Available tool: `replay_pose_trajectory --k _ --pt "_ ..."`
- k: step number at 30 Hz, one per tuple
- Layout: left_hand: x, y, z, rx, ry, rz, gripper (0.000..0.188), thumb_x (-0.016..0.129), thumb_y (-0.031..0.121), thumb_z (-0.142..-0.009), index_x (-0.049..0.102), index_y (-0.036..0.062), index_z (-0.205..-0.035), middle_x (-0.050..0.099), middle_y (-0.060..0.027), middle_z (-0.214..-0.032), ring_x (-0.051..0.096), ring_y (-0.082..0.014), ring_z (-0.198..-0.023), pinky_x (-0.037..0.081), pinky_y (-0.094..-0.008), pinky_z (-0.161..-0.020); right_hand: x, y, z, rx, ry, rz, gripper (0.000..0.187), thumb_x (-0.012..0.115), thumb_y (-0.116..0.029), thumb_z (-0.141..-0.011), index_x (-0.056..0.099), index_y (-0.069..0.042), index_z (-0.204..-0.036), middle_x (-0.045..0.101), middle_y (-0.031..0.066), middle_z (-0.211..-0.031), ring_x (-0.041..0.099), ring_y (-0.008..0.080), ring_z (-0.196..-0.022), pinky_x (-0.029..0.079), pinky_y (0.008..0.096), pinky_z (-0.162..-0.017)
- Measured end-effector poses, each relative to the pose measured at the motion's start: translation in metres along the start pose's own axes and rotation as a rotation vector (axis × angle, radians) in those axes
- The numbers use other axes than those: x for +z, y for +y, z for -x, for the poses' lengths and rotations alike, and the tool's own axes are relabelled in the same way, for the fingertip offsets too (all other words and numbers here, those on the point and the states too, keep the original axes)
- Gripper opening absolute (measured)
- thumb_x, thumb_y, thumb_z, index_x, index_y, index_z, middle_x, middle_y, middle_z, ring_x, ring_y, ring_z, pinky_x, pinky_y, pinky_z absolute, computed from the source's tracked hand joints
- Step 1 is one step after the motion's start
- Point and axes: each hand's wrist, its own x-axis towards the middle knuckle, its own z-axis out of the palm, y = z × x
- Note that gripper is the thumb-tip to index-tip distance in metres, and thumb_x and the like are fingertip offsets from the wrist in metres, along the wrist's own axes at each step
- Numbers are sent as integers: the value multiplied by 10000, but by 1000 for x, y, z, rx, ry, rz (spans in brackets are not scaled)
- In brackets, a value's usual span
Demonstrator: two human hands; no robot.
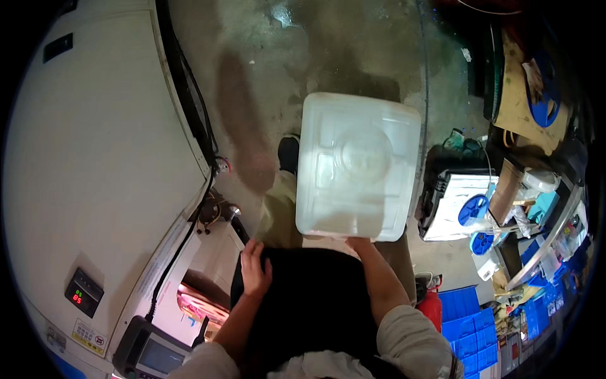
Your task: The person walks through a workshop area and uses a handheld device to scan a blue plastic reel. They then pick up a large white plastic container, open it, and pour a clear liquid from it into a measuring cup. The person closes the container and pours the measured liquid into a machine's reservoir.
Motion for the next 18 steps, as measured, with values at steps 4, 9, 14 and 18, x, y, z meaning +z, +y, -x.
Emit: replay_pose_trajectory --k 4,9,14,18 --pt "6 -1 -2 -49 5 47 480 589 -14 -758 464 10 -1221 440 -222 -1310 435 -407 -1201 369 -447 -1012 -117 -48 39 -28 -371 312 562 642 -309 -778 523 -90 -1282 546 163 -1267 500 363 -1177 400 397 -997" --pt "-13 10 0 -95 125 183 514 580 2 -759 448 25 -1255 412 -209 -1347 418 -413 -1201 365 -447 -1009 -345 -174 30 -267 -233 489 607 707 -407 -719 574 -86 -1217 613 165 -1152 572 356 -1067 452 428 -902" --pt "4 0 -16 -54 151 227 510 566 -7 -757 451 23 -1252 434 -213 -1324 434 -407 -1203 385 -445 -1001 -556 -231 -62 -172 107 552 294 643 -196 -573 664 6 -786 633 130 -641 585 223 -525 449 358 -492" --pt "14 -2 -6 -6 121 175 480 580 4 -765 473 22 -1233 465 -205 -1302 463 -400 -1177 411 -435 -983 -533 -252 -47 -296 400 408 319 605 -242 -653 691 -123 -936 684 120 -876 650 275 -797 509 381 -695"
